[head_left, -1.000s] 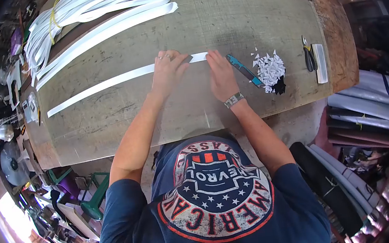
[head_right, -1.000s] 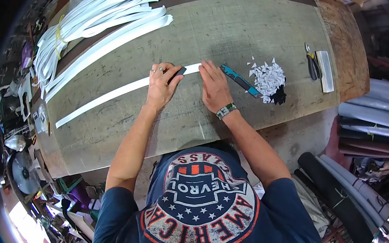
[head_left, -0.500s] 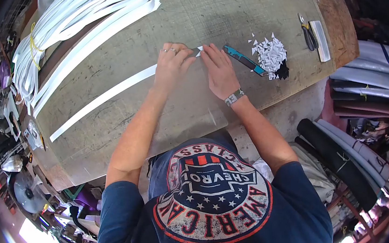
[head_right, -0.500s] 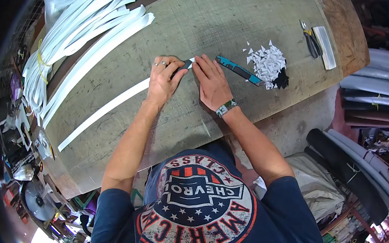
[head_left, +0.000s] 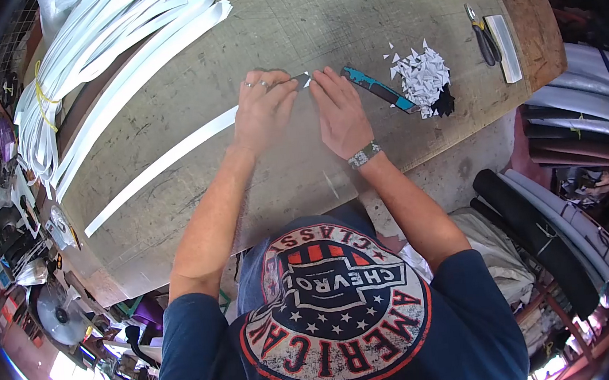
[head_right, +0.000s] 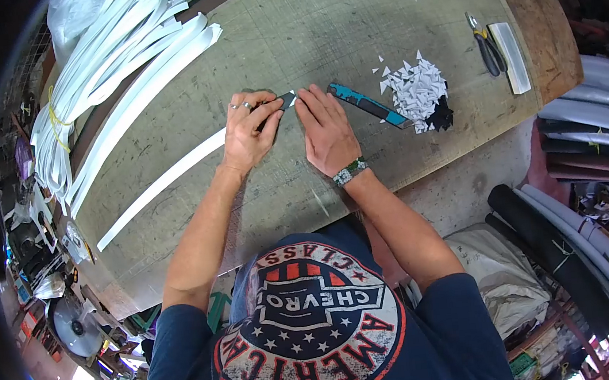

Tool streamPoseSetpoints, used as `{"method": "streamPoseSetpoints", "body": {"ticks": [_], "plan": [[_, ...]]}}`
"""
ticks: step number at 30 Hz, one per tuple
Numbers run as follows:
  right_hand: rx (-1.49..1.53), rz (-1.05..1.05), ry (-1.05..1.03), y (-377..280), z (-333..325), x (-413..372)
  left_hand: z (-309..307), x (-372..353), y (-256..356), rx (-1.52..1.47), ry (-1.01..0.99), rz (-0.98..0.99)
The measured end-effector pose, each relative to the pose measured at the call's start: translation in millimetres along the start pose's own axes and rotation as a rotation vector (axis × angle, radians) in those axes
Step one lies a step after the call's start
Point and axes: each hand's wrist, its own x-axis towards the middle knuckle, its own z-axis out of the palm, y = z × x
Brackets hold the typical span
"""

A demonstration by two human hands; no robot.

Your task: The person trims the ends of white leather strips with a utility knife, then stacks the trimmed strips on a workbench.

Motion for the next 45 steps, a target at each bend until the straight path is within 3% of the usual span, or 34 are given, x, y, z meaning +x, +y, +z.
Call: {"method": "streamPoseSetpoints", "body": {"ticks": [45], "plan": [[-0.012, 0.016, -0.018, -1.0, -1.2, 2.4, 1.5, 1.5, -2.4, -0.051, 0.033, -0.001]]}}
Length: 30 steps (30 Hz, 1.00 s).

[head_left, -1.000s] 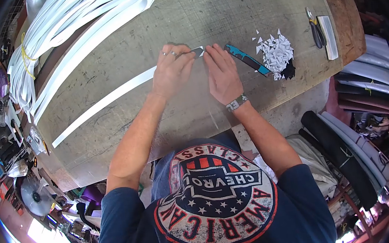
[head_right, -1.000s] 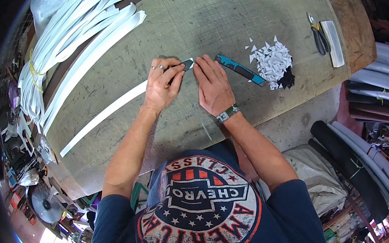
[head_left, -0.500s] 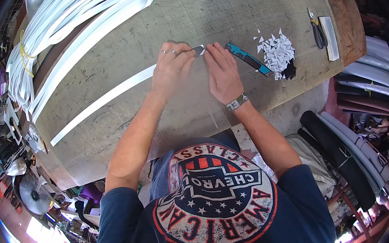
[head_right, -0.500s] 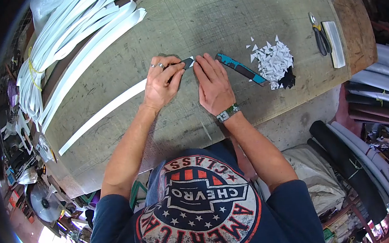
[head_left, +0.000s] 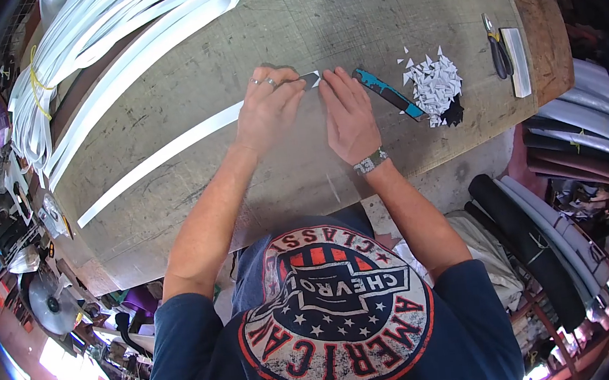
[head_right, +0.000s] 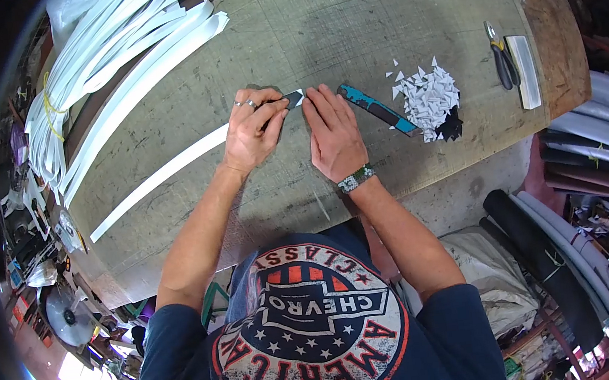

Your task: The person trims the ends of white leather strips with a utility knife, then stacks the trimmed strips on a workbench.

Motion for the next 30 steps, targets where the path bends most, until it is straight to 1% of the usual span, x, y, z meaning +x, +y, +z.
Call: {"method": "streamPoseSetpoints", "body": {"ticks": [23, 30], "plan": [[-0.006, -0.007, -0.011, 0.2, 0.2, 0.5, -3.0, -1.0, -2.3, 0.000, -0.029, -0.001], [-0.011, -0.007, -0.007, -0.8, 0.6, 0.9, -1.8, 0.5, -1.6, 0.016, 0.007, 0.004]]}}
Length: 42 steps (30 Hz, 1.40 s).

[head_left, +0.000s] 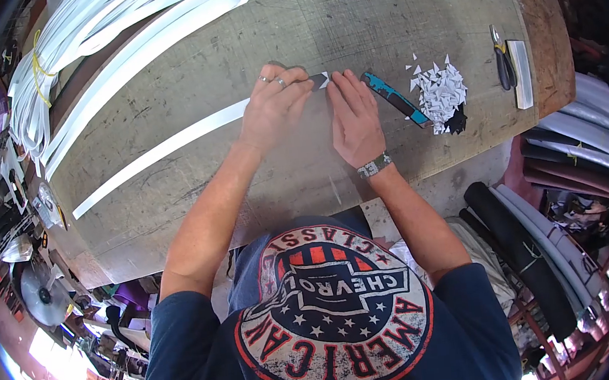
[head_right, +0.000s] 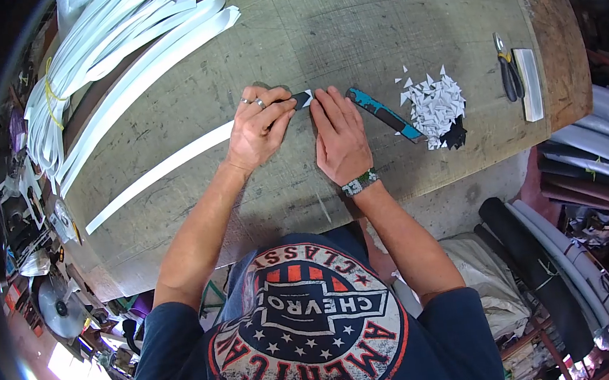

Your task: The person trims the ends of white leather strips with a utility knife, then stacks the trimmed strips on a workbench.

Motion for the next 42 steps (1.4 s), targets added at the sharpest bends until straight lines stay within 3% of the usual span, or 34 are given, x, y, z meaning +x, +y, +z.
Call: {"method": "streamPoseSetpoints", "body": {"ticks": [35, 42], "plan": [[-0.016, 0.003, -0.013, -1.6, -1.5, 0.6, 2.1, -0.1, -2.1, 0.002, -0.008, 0.031], [0.088, 0.000, 0.029, 3.6, -3.0, -0.4, 4.1, -2.5, 3.9, 0.175, -0.026, 0.065]]}}
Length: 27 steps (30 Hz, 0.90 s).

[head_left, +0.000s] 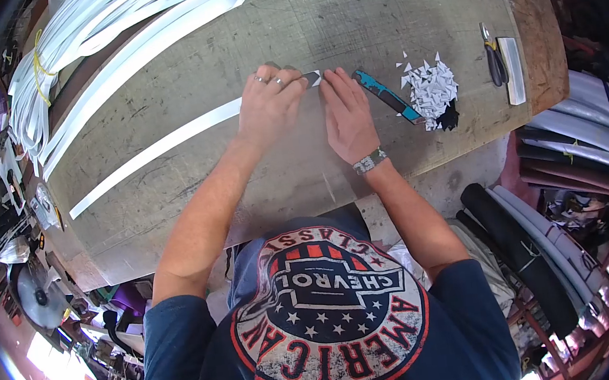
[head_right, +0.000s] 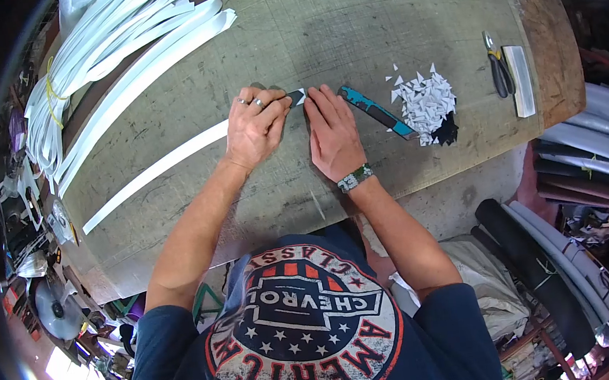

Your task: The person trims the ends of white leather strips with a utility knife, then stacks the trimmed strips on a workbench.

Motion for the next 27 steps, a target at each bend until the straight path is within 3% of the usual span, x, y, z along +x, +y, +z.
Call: {"method": "streamPoseSetpoints", "body": {"ticks": [5, 8, 9, 15, 19, 22, 27], "plan": [[-0.157, 0.074, 0.193, 11, -36, -11, 0, -4, 5, 0.089, -0.026, -0.025], [-0.351, 0.281, 0.113, 24, -50, -20, 1, -7, 7, 0.122, -0.027, -0.027], [-0.408, 0.227, 0.105, 30, -56, -19, 2, -7, 10, 0.147, -0.037, -0.036], [-0.228, 0.329, -0.150, 56, -74, 13, -2, -4, 23, 0.326, -0.033, -0.028], [0.392, 0.366, -0.091, 50, -102, 46, 1, -4, 33, 0.364, -0.127, -0.055], [0.661, 0.417, -0.058, 32, -117, 60, -3, -5, 35, 0.366, -0.204, -0.068], [0.467, 0.010, 0.013, 46, -116, 48, 1, -8, 42, 0.357, -0.181, -0.119]]}}
